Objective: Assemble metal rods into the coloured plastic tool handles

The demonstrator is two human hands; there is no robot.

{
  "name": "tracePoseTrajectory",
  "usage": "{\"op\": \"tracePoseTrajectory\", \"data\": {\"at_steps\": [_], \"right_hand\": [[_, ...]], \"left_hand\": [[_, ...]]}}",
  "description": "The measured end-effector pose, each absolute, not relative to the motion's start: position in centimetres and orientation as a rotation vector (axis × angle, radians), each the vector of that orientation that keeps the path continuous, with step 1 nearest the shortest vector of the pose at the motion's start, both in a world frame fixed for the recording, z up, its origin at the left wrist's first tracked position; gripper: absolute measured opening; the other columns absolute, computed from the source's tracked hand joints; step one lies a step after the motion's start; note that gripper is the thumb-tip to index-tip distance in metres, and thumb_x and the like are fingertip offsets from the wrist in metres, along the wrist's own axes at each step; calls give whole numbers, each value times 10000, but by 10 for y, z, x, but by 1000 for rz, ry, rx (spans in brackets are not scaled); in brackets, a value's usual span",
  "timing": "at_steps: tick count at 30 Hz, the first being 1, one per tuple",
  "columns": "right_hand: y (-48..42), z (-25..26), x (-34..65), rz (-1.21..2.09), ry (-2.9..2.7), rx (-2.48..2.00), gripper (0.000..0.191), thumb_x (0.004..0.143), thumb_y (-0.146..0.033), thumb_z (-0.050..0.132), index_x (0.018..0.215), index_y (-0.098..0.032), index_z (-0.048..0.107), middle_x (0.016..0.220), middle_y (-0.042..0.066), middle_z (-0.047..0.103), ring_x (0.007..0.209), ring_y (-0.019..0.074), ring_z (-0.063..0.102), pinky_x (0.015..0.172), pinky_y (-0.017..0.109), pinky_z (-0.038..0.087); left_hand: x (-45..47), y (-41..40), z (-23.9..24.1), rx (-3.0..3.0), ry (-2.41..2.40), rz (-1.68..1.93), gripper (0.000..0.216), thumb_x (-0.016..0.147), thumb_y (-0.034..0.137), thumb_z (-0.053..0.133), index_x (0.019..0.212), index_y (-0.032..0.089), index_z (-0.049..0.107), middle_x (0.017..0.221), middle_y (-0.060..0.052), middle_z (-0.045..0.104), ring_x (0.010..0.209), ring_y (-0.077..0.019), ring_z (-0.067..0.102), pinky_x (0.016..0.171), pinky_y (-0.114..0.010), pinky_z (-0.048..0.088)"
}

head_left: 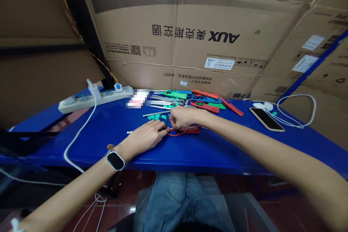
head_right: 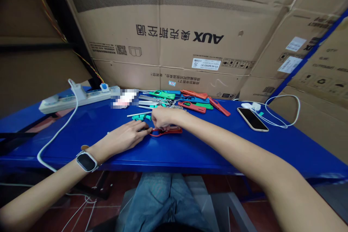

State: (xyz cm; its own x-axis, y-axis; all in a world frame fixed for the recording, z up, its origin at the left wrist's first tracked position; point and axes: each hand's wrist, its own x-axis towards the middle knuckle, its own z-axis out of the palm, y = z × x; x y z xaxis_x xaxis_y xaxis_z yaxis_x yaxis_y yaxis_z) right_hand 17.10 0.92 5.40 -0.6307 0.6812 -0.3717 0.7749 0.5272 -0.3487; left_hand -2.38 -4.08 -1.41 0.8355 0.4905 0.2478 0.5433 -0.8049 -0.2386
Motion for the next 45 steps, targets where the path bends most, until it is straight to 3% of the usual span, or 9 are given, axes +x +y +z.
{"op": "tracePoseTrajectory", "data": {"at_steps": [6, 14, 19, 24, 27, 31, 38, 41, 45], "right_hand": [[18, 54, 172, -488, 2735, 972, 146, 738, -95, 588, 730, -137, 727, 580, 8, 656, 515, 114, 565, 520, 207, 386], [-1, 25, 195, -293, 3038, 1078, 110, 818, -120, 627, 806, -156, 731, 751, 41, 706, 648, 130, 564, 619, 233, 368], [-20, 9, 204, -480, 3210, 1287, 139, 865, -110, 583, 854, -142, 718, 839, 60, 711, 748, 143, 597, 718, 245, 417], [-35, 6, 219, -831, 3185, 1859, 173, 889, -203, 551, 888, -160, 719, 797, 30, 703, 627, 122, 549, 600, 231, 400], [-31, 7, 237, -786, 3065, 2172, 213, 890, -295, 546, 897, -168, 717, 757, 18, 695, 597, 130, 536, 570, 243, 378], [-23, 11, 255, -525, 2918, 2330, 195, 865, -323, 564, 868, -209, 721, 825, 7, 725, 675, 155, 593, 605, 262, 375], [-10, 6, 261, -256, 2914, 2091, 158, 829, -259, 617, 949, -252, 721, 1088, 24, 727, 1055, 244, 603, 833, 341, 445], [0, 0, 265, -385, 3023, 1969, 180, 811, -252, 674, 980, -200, 703, 1075, 58, 726, 1010, 224, 613, 876, 345, 447], [10, -3, 268, -590, 3032, 1941, 172, 793, -284, 718, 924, -175, 701, 957, 45, 738, 873, 183, 632, 780, 294, 437]], "left_hand": [[-20, -42, -17, -2732, -811, -327, 267, 1008, 176, 430, 1163, 161, 647, 1100, -111, 625, 932, -234, 610, 837, -384, 501], [-22, -37, -18, -2947, -871, -614, 243, 1023, 221, 415, 1149, 206, 622, 1079, -74, 618, 980, -204, 600, 858, -337, 510], [-21, -35, -20, -2977, -919, -635, 281, 990, 149, 421, 1194, 212, 604, 1144, -80, 605, 1019, -212, 596, 881, -352, 512], [-20, -34, -21, -2973, -970, -647, 434, 881, 17, 405, 1213, 215, 602, 1164, -79, 603, 1064, -218, 584, 934, -371, 502], [-19, -36, -18, -2988, -1032, -646, 452, 832, -1, 405, 1180, 206, 605, 1177, -78, 604, 1091, -228, 576, 953, -391, 495], [-17, -42, -11, -3004, -1129, -639, 410, 787, 65, 495, 1156, 206, 603, 1195, -75, 605, 1118, -256, 575, 976, -434, 483], [-12, -39, -10, -3021, -1231, -773, 302, 902, 481, 605, 1049, 221, 650, 1104, -60, 638, 1039, -244, 620, 931, -415, 502], [-13, -33, -11, -2982, -1241, -867, 285, 924, 458, 580, 1052, 211, 637, 1087, -60, 641, 1005, -231, 625, 901, -401, 502], [-10, -16, -5, -2924, -1266, -997, 217, 987, 315, 451, 1029, 207, 634, 1066, -57, 652, 978, -207, 629, 855, -363, 502]]}}
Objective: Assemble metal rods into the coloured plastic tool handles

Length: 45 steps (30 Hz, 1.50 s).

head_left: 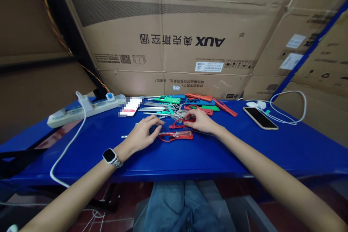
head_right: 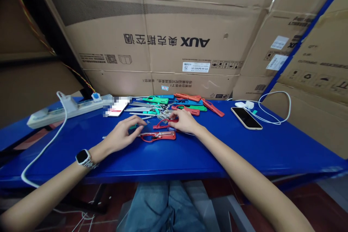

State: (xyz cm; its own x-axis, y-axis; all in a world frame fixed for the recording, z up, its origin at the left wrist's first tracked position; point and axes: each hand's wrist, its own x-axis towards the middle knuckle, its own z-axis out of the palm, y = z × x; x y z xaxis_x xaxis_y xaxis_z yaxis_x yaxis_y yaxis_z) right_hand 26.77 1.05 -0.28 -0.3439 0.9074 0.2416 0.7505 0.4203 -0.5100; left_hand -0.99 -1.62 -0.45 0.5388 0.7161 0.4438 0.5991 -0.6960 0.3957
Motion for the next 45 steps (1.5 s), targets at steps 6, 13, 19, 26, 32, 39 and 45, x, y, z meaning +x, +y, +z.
{"op": "tracePoseTrajectory", "data": {"at_steps": [6, 13, 19, 26, 32, 39, 45], "right_hand": [[18, -2, 265, 563, -2216, -1417, 105, 784, -245, 713, 830, -151, 697, 800, 17, 711, 741, 144, 606, 703, 256, 400], [17, -5, 264, 555, -2150, -1233, 125, 841, -255, 642, 862, -144, 697, 826, 31, 709, 723, 140, 597, 678, 250, 418], [16, -4, 267, 463, -2243, -1289, 132, 839, -258, 646, 865, -168, 739, 833, 30, 729, 742, 152, 610, 676, 261, 405], [20, 6, 252, 305, -2224, -1301, 121, 849, -229, 624, 839, -166, 726, 860, 45, 731, 787, 166, 611, 721, 272, 420], [28, 16, 199, 205, -2417, -1242, 145, 867, -269, 609, 841, -185, 724, 903, 51, 726, 864, 189, 625, 764, 279, 418], [58, 26, 185, 54, -2338, -1599, 199, 865, -244, 579, 993, -185, 719, 1032, 102, 708, 989, 253, 621, 834, 325, 413], [69, 20, 184, -6, -2486, -1452, 211, 790, -320, 706, 963, -200, 725, 1081, 101, 673, 1044, 267, 598, 873, 343, 406]], "left_hand": [[15, 10, 10, 2652, 1073, 842, 168, 946, 299, 517, 969, 193, 646, 975, -55, 661, 917, -215, 635, 809, -359, 500], [9, 12, 3, 2614, 992, 995, 192, 969, 309, 496, 1029, 188, 633, 1020, -69, 648, 965, -220, 624, 856, -378, 498], [-13, 19, 0, 2507, 1077, 1085, 210, 972, 301, 485, 950, 168, 647, 945, -63, 687, 865, -183, 632, 729, -310, 485], [-18, 28, 0, 2462, 1193, 1039, 194, 941, 267, 491, 906, 163, 652, 927, -70, 709, 825, -183, 645, 701, -309, 482], [-39, 32, 1, 2372, 1240, 969, 140, 887, 228, 538, 900, 169, 664, 917, -63, 725, 815, -189, 658, 710, -314, 513], [-32, 35, -7, 2402, 1180, 970, 147, 894, 206, 532, 916, 166, 672, 935, -71, 721, 835, -195, 664, 743, -334, 522], [-26, 34, -10, 2467, 1189, 959, 150, 883, 157, 526, 904, 166, 674, 934, -77, 713, 880, -213, 649, 796, -355, 505]]}}
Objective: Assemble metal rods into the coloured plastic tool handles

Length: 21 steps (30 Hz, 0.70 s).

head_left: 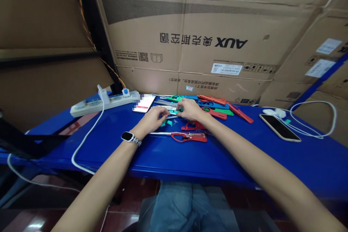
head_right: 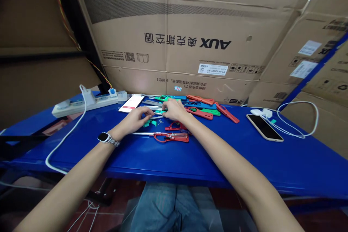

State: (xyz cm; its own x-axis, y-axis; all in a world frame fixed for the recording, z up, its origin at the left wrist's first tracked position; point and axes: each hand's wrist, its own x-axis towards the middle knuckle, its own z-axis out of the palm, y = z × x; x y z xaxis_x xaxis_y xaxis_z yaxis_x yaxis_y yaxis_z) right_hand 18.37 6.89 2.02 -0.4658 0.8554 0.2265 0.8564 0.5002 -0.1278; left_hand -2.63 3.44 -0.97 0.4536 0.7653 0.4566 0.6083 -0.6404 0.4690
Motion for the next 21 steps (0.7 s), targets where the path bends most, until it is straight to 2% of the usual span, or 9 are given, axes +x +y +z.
{"op": "tracePoseTrajectory", "data": {"at_steps": [5, 9, 12, 16, 18, 21], "right_hand": [[75, 17, 183, 72, -2464, -1448, 125, 783, -283, 719, 872, -195, 731, 999, 75, 702, 987, 248, 621, 847, 324, 411], [73, 18, 187, 116, -2346, -1333, 103, 806, -267, 693, 864, -187, 721, 910, 47, 730, 929, 215, 637, 885, 336, 406], [61, 17, 191, 375, -2103, -1115, 123, 834, -259, 650, 826, -157, 719, 805, 41, 722, 790, 170, 636, 805, 308, 437], [38, 12, 198, 893, -1892, -940, 273, 808, -410, 680, 814, -139, 711, 713, 11, 675, 643, 129, 572, 628, 260, 423], [28, 8, 201, 1063, -1839, -913, 318, 771, -453, 713, 822, -140, 694, 701, 1, 667, 623, 118, 561, 603, 250, 413], [18, 2, 204, 1180, -1744, -895, 354, 721, -452, 765, 871, -150, 659, 749, 9, 695, 655, 121, 600, 632, 248, 438]], "left_hand": [[-26, 34, -10, 2472, 1178, 939, 145, 892, 164, 528, 903, 170, 672, 931, -68, 704, 872, -211, 642, 792, -347, 496], [-25, 32, -9, 2490, 1186, 1030, 143, 924, 201, 531, 948, 173, 669, 944, -65, 666, 896, -218, 626, 797, -355, 501], [-19, 24, -6, 2529, 1122, 1173, 154, 942, 226, 550, 1060, 192, 643, 1048, -68, 617, 1005, -223, 605, 849, -357, 507], [-8, 10, 0, 2591, 923, 1248, 232, 960, 223, 559, 1190, 215, 592, 1178, -79, 572, 1119, -213, 568, 930, -348, 486], [-4, 5, 2, 2598, 826, 1222, 214, 970, 226, 555, 1179, 210, 597, 1138, -72, 595, 1059, -194, 590, 911, -330, 486], [-2, 4, 2, 2573, 755, 1197, 139, 968, 235, 570, 1080, 188, 638, 964, -43, 636, 872, -162, 611, 803, -293, 492]]}}
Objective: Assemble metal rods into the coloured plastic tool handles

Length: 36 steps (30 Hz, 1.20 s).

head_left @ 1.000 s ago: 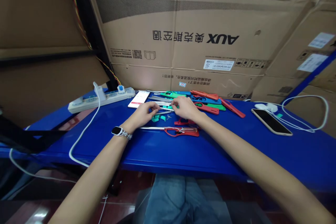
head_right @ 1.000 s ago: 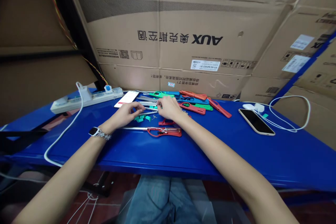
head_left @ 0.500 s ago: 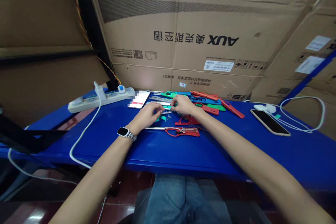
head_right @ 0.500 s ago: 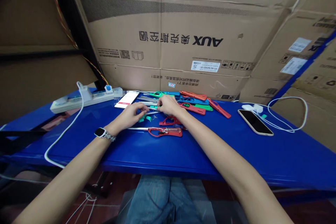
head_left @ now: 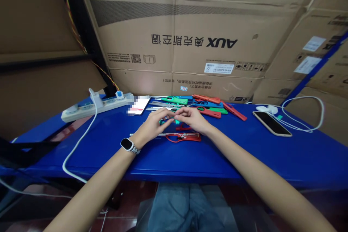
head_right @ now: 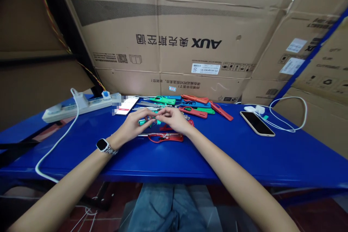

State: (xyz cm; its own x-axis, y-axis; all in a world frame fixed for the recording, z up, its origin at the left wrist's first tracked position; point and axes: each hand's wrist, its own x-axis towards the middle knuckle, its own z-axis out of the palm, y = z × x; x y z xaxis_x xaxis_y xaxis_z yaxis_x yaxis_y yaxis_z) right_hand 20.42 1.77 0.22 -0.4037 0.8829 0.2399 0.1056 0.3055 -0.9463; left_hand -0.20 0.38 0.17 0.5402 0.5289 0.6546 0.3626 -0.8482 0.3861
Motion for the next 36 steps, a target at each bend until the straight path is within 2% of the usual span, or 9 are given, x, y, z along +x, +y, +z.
{"op": "tracePoseTrajectory", "data": {"at_steps": [4, 14, 18, 21, 27, 36], "right_hand": [[6, 1, 208, 1162, -1773, -863, 325, 758, -438, 746, 887, -159, 642, 801, 25, 703, 718, 136, 637, 692, 271, 480], [-21, -7, 218, 998, -1924, -907, 289, 869, -326, 654, 1104, -178, 575, 824, 14, 687, 705, 140, 628, 677, 287, 490], [-29, -4, 228, 553, -2173, -993, 70, 904, -212, 587, 943, -181, 635, 887, 40, 679, 829, 167, 619, 757, 307, 469], [-32, -3, 236, 348, -2360, -1018, 55, 910, -183, 579, 904, -179, 634, 934, 58, 651, 898, 188, 586, 788, 319, 449], [-32, -7, 240, 288, -2481, -1071, 88, 972, -264, 541, 953, -194, 590, 968, 52, 630, 912, 186, 562, 812, 333, 399], [-32, -7, 239, 285, -2531, -1054, 105, 994, -238, 484, 925, -191, 548, 988, 47, 609, 915, 177, 544, 806, 321, 362]], "left_hand": [[-4, 6, 1, 2535, 739, 1221, 111, 956, 232, 589, 970, 168, 678, 850, -37, 644, 782, -155, 604, 733, -279, 478], [-9, -4, 1, 2566, 735, 917, 166, 967, 259, 573, 1039, 193, 707, 976, -60, 686, 861, -168, 634, 788, -298, 493], [-16, -7, -1, 2550, 811, 793, 148, 953, 287, 601, 982, 211, 724, 946, -46, 697, 892, -186, 613, 803, -313, 478], [-17, -8, -2, 2580, 841, 722, 148, 950, 291, 601, 962, 219, 729, 935, -44, 694, 912, -200, 593, 827, -334, 465], [-13, -8, -6, 2605, 867, 683, 141, 951, 265, 584, 936, 213, 715, 899, -35, 675, 890, -199, 573, 803, -330, 454], [-11, -7, -13, 2577, 879, 735, 122, 936, 255, 594, 898, 197, 694, 860, -34, 698, 850, -199, 593, 827, -361, 470]]}}
